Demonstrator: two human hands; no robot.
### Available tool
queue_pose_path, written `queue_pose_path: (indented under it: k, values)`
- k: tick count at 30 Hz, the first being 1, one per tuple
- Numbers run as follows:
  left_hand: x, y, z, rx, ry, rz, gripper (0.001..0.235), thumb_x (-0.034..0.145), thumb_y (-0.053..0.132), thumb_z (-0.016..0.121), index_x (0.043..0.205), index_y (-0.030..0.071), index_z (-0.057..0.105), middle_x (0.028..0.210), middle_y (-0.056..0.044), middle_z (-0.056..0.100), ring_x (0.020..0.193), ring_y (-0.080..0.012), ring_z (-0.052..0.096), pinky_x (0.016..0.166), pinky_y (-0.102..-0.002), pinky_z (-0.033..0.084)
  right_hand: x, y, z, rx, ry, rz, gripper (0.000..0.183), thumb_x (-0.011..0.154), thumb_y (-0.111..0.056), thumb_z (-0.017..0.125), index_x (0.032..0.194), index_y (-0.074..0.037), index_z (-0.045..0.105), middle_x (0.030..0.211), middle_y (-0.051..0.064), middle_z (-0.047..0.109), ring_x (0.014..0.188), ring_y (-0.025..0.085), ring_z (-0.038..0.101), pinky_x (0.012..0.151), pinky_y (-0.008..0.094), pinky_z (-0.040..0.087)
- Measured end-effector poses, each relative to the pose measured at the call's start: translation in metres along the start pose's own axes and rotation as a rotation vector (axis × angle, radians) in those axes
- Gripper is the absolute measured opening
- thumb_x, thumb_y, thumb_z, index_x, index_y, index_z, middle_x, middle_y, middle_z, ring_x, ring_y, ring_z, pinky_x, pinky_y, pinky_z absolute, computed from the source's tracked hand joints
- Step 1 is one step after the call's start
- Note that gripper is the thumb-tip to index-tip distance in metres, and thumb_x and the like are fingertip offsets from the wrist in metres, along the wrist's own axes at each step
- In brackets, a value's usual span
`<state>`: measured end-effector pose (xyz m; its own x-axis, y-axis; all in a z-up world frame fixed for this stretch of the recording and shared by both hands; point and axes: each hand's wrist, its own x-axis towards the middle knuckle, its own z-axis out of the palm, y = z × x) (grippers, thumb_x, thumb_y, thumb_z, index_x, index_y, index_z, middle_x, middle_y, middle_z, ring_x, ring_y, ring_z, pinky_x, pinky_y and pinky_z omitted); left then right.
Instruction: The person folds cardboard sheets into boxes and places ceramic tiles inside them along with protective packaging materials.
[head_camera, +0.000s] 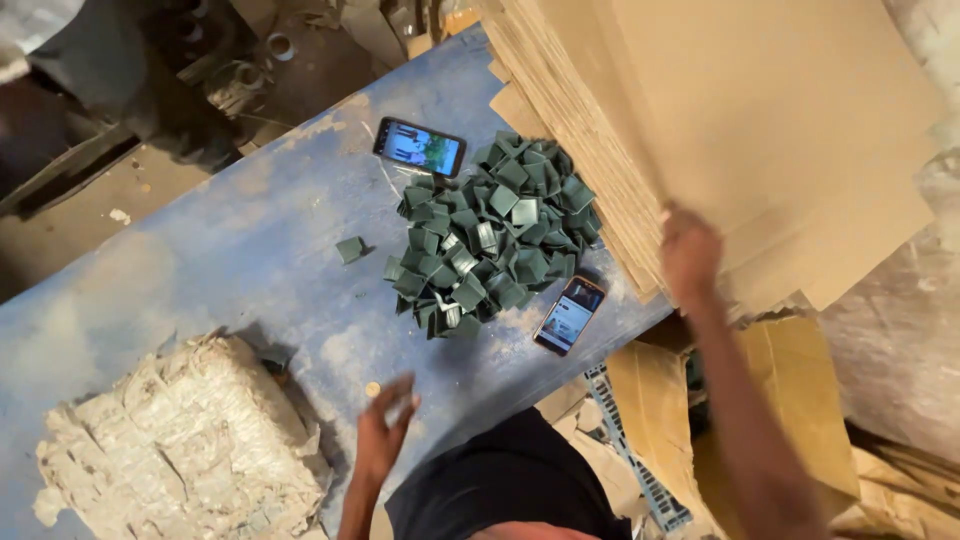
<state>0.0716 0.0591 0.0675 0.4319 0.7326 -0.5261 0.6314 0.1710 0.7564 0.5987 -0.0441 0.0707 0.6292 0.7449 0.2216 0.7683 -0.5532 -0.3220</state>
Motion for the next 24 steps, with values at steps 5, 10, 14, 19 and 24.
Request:
queue_pose_path:
  k: [5,10,14,19,24]
  values:
    - [0.034,0.152,-0.011,-0.304,0.219,0.366,0.071,0.090,0.037,0.075,0.145,0.000,0.049,0.143,-0.021,0.059,0.130,-0.0327,0.058,0.106,-0.041,0.045,-0.136,-0.093,0.008,0.056,0.088,0.036,0.037,0.102,-0.012,0.057,0.138,-0.008,0.067,0.118,0.022,0.071,0.101,0.039,0.070,0.092,0.049,0.055]
    - [0.068,0.129,0.011,-0.567,0.409,0.319,0.061,0.096,0.037,0.073,0.131,-0.009,0.055,0.122,-0.021,0.057,0.112,-0.0314,0.051,0.091,-0.046,0.044,-0.267,-0.165,-0.022,0.176,0.077,-0.239,0.045,0.094,-0.008,0.053,0.138,-0.006,0.064,0.138,0.014,0.067,0.126,0.031,0.064,0.109,0.047,0.045]
    - [0.018,0.061,-0.026,-0.959,0.437,0.084,0.043,0.092,0.038,0.068,0.108,-0.002,0.070,0.090,-0.001,0.068,0.081,-0.0131,0.058,0.068,-0.035,0.049,-0.292,-0.209,-0.060,0.197,0.093,-0.431,0.044,0.089,-0.007,0.056,0.132,-0.005,0.064,0.138,0.014,0.065,0.134,0.032,0.058,0.115,0.049,0.040]
    - [-0.077,-0.061,-0.094,-1.152,0.577,-0.076,0.038,0.097,0.031,0.070,0.110,-0.004,0.070,0.088,-0.004,0.060,0.074,-0.0166,0.046,0.061,-0.034,0.039,-0.313,-0.263,-0.035,0.228,0.038,-0.746,0.042,0.089,-0.003,0.059,0.130,-0.010,0.065,0.134,0.013,0.065,0.132,0.030,0.059,0.115,0.049,0.038]
    - [-0.199,-0.211,-0.143,-1.472,0.941,-0.038,0.049,0.094,0.026,0.071,0.125,-0.011,0.062,0.118,-0.016,0.071,0.106,-0.0233,0.068,0.093,-0.038,0.057,-0.346,-0.394,-0.026,0.337,-0.226,-1.031,0.048,0.080,-0.007,0.065,0.127,-0.013,0.065,0.136,0.012,0.062,0.132,0.030,0.055,0.114,0.052,0.034]
